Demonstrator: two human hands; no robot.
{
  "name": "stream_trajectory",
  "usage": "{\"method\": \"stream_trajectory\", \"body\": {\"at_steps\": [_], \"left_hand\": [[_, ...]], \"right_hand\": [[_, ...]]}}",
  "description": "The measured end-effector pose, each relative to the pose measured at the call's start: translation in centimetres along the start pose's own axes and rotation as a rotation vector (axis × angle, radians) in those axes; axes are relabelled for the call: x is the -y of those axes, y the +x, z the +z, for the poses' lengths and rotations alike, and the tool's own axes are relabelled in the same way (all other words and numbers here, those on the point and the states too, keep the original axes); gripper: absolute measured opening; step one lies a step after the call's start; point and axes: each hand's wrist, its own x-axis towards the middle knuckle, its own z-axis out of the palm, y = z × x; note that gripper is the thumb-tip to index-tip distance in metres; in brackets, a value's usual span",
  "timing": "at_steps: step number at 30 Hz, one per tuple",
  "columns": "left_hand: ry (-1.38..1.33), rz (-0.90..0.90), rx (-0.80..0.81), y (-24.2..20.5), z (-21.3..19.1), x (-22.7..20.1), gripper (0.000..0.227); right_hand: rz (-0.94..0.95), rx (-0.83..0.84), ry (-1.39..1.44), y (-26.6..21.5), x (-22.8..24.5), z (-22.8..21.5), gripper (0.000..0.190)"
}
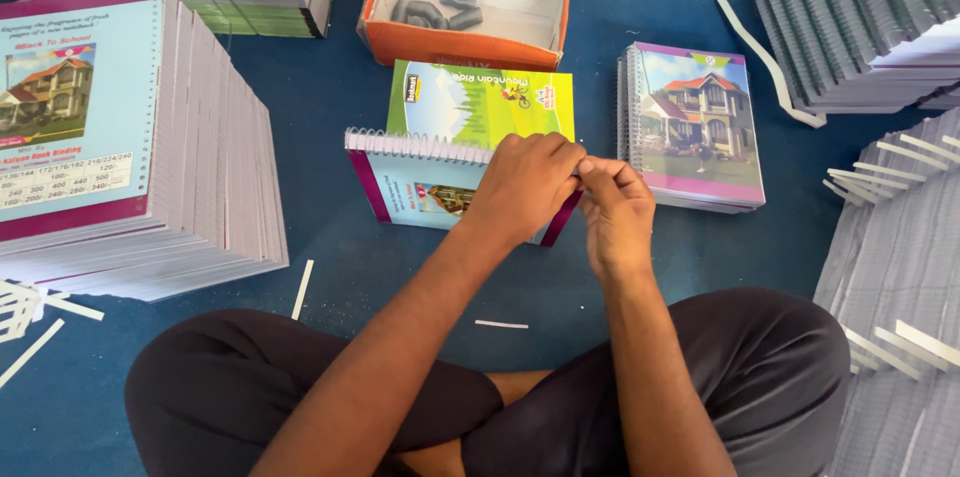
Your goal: The person inserts a plastic spiral binding into the pre-punched holes of a notebook, secures the ends, and stacks the finished notebook with others.
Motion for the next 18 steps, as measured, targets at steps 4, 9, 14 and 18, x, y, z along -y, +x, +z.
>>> {"method": "stream_trajectory", "body": {"at_steps": [4, 9, 14, 18], "left_hand": [[-0.028, 0.035, -0.053, -0.1, -0.6, -0.4, 0.031], [0.025, 0.010, 0.010, -0.5, -2.9, -0.4, 0.054], [0.003, -0.034, -0.190, -3.8, -7.7, 1.7, 0.063], [0.048, -0.385, -0.388, -9.1, -12.0, 4.4, 0.075]], "right_hand": [[0.012, 0.043, 0.080, 0.0, 0.1, 0.0, 0.030], [-0.011, 0.145, -0.208, -0.2, 0.1, 0.0, 0.056], [-0.016, 0.122, -0.338, -0.4, -0.8, 0.5, 0.050], [0.003, 0.107, -0.327, -0.1, -1.6, 0.6, 0.043]]}}
